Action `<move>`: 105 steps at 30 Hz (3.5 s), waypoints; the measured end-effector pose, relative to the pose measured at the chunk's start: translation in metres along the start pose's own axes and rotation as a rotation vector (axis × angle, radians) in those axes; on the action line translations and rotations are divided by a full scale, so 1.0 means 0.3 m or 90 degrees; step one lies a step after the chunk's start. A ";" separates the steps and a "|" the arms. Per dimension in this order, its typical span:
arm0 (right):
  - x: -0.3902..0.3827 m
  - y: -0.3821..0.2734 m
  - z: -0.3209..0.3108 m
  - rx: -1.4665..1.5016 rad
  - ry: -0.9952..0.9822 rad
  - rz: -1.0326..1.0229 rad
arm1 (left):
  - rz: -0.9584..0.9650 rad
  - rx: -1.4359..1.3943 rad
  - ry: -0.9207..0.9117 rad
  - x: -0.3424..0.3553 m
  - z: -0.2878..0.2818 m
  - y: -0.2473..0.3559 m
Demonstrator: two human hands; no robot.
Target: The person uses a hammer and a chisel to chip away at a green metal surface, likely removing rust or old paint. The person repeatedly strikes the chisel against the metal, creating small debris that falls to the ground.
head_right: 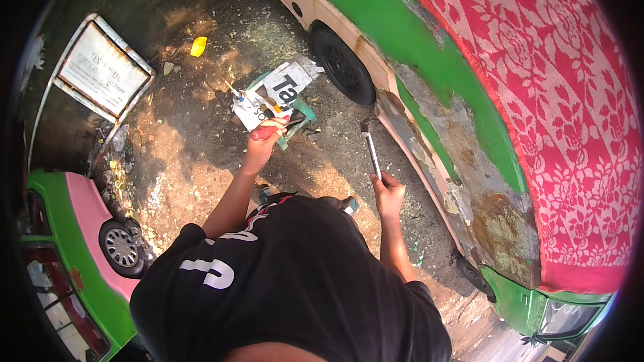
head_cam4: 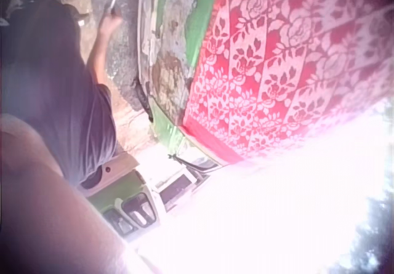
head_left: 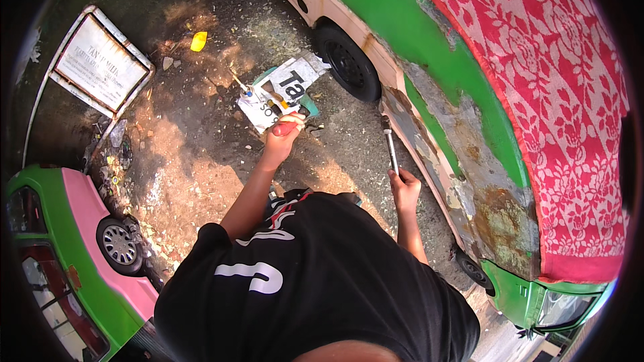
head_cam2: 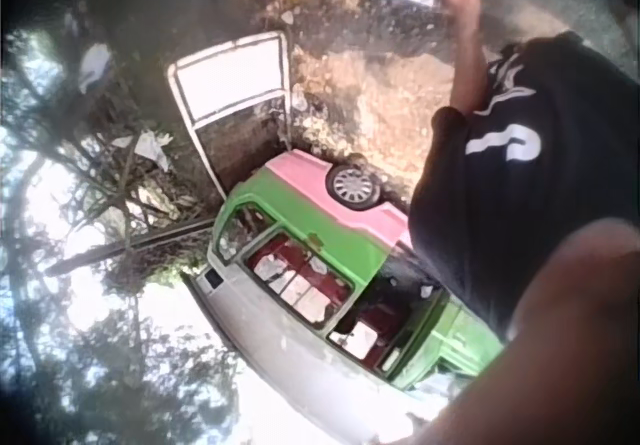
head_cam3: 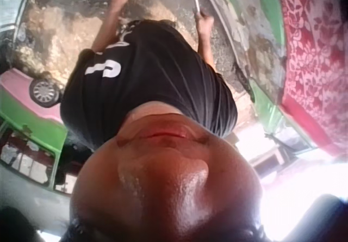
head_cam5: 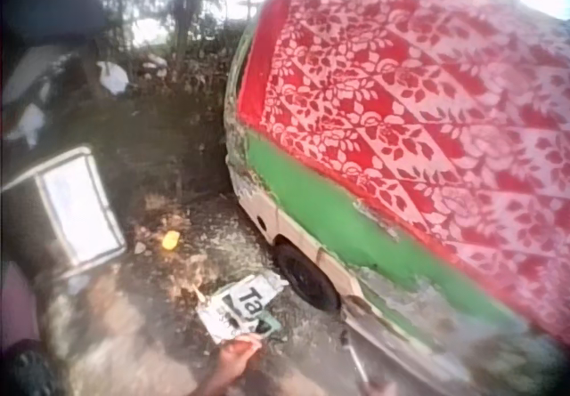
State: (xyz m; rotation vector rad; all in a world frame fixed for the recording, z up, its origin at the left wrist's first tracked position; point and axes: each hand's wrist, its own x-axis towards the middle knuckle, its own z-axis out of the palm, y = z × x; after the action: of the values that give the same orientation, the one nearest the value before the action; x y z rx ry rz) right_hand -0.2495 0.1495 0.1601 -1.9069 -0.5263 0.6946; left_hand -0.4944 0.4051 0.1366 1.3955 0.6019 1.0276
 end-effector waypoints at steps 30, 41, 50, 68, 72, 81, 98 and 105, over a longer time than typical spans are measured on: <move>-0.095 -0.687 1.381 0.152 -0.249 -0.031 | 0.037 0.040 0.315 -0.066 -1.431 0.219; 0.198 -0.867 1.781 0.144 -0.171 -0.005 | -0.078 0.054 0.206 0.534 -1.734 0.115; 0.465 -1.152 2.045 0.253 -0.144 0.087 | -0.076 0.039 0.165 1.045 -1.976 0.149; 0.758 -1.603 2.346 0.329 0.145 0.105 | -0.104 -0.067 -0.193 2.079 -2.031 -0.047; 0.730 -1.627 2.347 0.347 0.250 0.149 | -0.076 -0.055 -0.297 2.289 -1.892 -0.050; 0.830 -1.479 2.236 0.316 0.338 0.134 | -0.043 -0.085 -0.378 2.465 -1.553 -0.252; 1.097 -1.336 2.060 0.287 0.337 0.152 | 0.088 0.150 -0.454 2.613 -1.215 -0.427; 1.149 -1.332 2.044 0.314 0.386 0.176 | 0.068 0.242 -0.457 2.730 -1.107 -0.523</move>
State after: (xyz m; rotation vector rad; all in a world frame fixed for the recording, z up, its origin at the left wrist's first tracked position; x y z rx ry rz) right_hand -0.4272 0.9350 0.2366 -1.6122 0.2763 0.3366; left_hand -0.3586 1.2922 0.1207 2.0064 0.1867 0.4343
